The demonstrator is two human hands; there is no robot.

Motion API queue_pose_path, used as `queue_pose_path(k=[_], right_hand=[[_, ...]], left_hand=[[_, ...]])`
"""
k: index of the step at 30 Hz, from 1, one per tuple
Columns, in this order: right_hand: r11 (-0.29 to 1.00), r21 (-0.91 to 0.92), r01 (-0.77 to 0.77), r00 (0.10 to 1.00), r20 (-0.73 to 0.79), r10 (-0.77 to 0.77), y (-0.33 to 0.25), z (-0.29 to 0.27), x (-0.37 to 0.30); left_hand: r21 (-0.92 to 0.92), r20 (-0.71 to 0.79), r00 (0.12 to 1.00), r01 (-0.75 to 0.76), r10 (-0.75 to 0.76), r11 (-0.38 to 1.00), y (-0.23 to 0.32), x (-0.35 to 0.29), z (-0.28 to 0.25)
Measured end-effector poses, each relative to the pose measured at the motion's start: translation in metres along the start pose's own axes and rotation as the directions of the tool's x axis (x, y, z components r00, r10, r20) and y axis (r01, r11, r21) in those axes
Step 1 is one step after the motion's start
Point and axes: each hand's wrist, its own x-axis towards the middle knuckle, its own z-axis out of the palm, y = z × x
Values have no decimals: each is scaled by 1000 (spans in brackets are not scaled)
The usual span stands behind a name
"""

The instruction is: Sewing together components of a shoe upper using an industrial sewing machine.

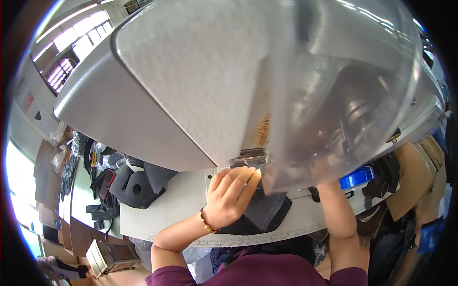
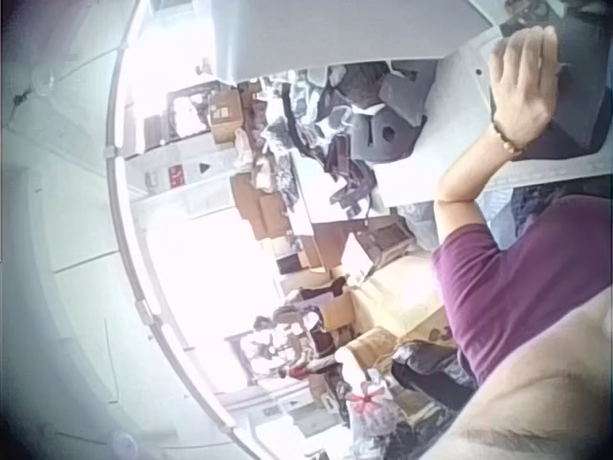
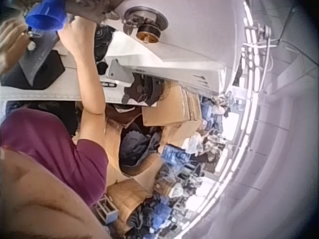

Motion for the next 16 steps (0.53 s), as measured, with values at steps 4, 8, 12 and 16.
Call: queue_pose_path(k=[4,8,12,16], right_hand=[[998,-57,-9,991,135,16,13,2,-5],[995,-102,-11,962,270,38,37,7,-15],[944,-224,-241,812,486,323,61,15,-23],[884,-135,-447,680,591,434,78,13,-28]], left_hand=[[-106,7,1000,10,-9,994,3,11,-6],[-244,144,988,89,-55,966,-1,15,-13],[-191,108,994,30,-9,981,4,19,-11],[-128,110,993,48,-33,991,10,21,-11]])
